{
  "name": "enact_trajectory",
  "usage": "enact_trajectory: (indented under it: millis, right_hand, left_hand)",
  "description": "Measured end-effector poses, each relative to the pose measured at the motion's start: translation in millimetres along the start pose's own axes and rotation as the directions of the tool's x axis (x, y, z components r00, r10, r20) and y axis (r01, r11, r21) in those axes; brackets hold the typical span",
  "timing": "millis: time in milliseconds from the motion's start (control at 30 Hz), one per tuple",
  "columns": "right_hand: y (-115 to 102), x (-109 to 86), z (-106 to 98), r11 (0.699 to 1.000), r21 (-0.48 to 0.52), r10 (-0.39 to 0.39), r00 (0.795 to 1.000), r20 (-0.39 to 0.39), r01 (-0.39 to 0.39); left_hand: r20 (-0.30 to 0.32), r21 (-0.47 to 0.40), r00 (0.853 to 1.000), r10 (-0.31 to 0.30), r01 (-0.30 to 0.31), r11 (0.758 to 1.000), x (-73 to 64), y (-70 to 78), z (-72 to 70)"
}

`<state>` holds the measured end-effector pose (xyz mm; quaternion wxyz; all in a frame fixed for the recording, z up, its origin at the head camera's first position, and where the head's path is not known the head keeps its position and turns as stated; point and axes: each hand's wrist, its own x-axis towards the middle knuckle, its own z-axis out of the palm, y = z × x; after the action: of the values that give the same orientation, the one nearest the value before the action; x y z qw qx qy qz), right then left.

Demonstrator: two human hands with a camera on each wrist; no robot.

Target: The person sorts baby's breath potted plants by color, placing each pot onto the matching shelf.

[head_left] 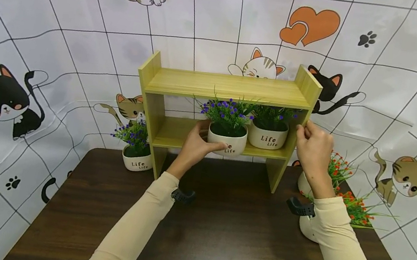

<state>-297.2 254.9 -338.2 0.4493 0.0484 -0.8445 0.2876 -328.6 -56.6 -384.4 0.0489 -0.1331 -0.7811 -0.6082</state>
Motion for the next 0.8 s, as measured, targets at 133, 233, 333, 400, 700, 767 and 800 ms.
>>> enact_trajectory:
  millis: [133, 233, 333, 400, 700, 767, 800]
  right_hand:
    - [-1, -0.1, -1, 1.000, 0.000, 0.003, 1.000, 0.006, -0.003]
    - [-2, 0.1, -1, 1.000, -0.001, 0.004, 1.000, 0.008, -0.004]
    - [-2, 0.5, -2, 1.000, -0.004, 0.004, 1.000, 0.008, -0.004]
    - [-2, 0.8, -2, 1.000, -0.004, 0.005, 1.000, 0.006, -0.005]
    - [-2, 0.4, -2, 1.000, 0.001, 0.017, 1.000, 0.012, -0.017]
    - [-2, 0.2, -2, 1.000, 0.005, 0.019, 1.000, 0.013, -0.019]
    - [-2, 0.1, -2, 1.000, 0.007, 0.019, 1.000, 0.012, -0.019]
  left_hand:
    - [-0.014, -0.008, 1.000, -0.017, 0.017, 1.000, 3.1, 2.3, 1.2]
    - [-0.017, -0.015, 1.000, -0.018, 0.018, 1.000, 6.5, 3.4, 2.4]
    - [-0.019, -0.015, 1.000, -0.020, 0.019, 1.000, 10.7, 4.2, 4.1]
    - [-0.022, -0.013, 0.999, -0.025, 0.025, 1.000, 13.7, 4.6, 5.2]
    - [-0.037, -0.006, 0.998, -0.054, 0.053, 0.999, 23.9, 4.9, 6.6]
    - [-0.038, -0.007, 0.997, -0.063, 0.063, 0.998, 25.8, 4.6, 6.2]
    - [-0.039, -0.007, 0.997, -0.067, 0.067, 0.998, 26.7, 4.6, 5.8]
